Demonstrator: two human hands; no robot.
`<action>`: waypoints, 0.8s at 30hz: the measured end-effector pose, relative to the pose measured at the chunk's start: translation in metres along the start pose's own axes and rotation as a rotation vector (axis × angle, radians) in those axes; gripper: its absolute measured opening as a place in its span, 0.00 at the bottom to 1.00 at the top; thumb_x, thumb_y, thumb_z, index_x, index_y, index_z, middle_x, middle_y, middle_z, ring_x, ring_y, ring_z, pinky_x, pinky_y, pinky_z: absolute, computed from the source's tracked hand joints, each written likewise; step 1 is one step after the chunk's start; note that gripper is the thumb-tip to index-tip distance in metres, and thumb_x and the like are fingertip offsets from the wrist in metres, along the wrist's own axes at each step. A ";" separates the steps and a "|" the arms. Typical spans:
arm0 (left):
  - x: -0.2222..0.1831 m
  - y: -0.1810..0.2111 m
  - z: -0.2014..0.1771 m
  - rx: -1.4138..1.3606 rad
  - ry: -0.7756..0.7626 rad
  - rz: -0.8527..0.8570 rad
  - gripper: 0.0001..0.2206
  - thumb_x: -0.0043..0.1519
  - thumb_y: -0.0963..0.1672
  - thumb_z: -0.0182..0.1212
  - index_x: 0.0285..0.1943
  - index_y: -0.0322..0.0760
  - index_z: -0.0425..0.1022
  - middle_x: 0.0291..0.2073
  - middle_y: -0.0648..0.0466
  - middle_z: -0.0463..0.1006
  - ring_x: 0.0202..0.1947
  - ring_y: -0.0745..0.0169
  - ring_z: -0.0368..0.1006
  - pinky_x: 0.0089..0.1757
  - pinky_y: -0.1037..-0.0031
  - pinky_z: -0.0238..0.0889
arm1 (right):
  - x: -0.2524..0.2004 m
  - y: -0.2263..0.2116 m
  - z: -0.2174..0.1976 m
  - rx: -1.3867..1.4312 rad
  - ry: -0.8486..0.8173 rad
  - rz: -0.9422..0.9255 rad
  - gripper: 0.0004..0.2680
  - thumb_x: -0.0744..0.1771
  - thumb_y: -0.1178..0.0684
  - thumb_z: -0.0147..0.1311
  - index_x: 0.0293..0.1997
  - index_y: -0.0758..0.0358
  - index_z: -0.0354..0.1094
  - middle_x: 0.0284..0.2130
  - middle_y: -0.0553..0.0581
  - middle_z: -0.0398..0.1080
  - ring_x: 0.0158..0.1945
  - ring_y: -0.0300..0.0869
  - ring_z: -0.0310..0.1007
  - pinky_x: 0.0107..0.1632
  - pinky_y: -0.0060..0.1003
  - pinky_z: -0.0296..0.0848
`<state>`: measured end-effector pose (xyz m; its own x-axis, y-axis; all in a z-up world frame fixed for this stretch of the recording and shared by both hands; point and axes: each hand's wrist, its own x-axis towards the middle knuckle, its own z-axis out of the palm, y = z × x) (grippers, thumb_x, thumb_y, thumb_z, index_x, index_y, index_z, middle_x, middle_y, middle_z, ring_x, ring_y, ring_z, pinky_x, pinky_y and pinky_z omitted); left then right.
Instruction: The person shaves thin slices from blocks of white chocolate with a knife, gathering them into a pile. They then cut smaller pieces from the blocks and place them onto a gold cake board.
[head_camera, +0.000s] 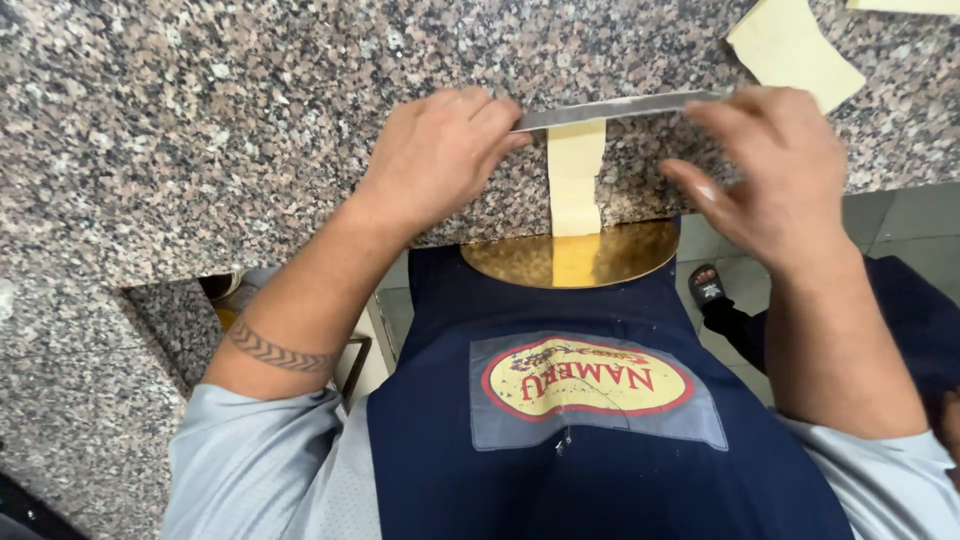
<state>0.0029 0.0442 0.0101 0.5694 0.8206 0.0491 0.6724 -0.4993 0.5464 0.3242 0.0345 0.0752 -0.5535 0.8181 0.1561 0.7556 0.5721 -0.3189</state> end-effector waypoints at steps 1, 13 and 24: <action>-0.004 -0.002 -0.001 0.036 -0.003 0.008 0.10 0.70 0.48 0.63 0.45 0.38 0.75 0.37 0.52 0.77 0.39 0.53 0.75 0.38 0.63 0.69 | 0.005 -0.001 0.005 -0.070 -0.018 -0.029 0.14 0.65 0.51 0.71 0.52 0.59 0.73 0.43 0.55 0.71 0.44 0.49 0.72 0.44 0.42 0.72; -0.042 0.006 0.028 0.293 0.313 0.075 0.07 0.66 0.43 0.59 0.46 0.34 0.73 0.42 0.49 0.74 0.42 0.54 0.70 0.40 0.65 0.63 | -0.020 0.009 0.044 -0.267 0.094 -0.170 0.06 0.68 0.57 0.68 0.45 0.59 0.75 0.38 0.50 0.71 0.38 0.40 0.69 0.39 0.35 0.66; -0.058 0.021 0.034 0.328 0.199 0.009 0.05 0.61 0.44 0.61 0.36 0.40 0.71 0.35 0.55 0.72 0.36 0.56 0.68 0.37 0.66 0.60 | -0.046 0.000 0.055 -0.165 -0.042 -0.054 0.07 0.66 0.54 0.68 0.39 0.55 0.71 0.32 0.50 0.65 0.36 0.43 0.69 0.37 0.39 0.68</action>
<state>-0.0002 -0.0234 -0.0094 0.4945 0.8378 0.2316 0.8020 -0.5425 0.2499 0.3301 -0.0063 0.0170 -0.6063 0.7848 0.1281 0.7698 0.6197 -0.1531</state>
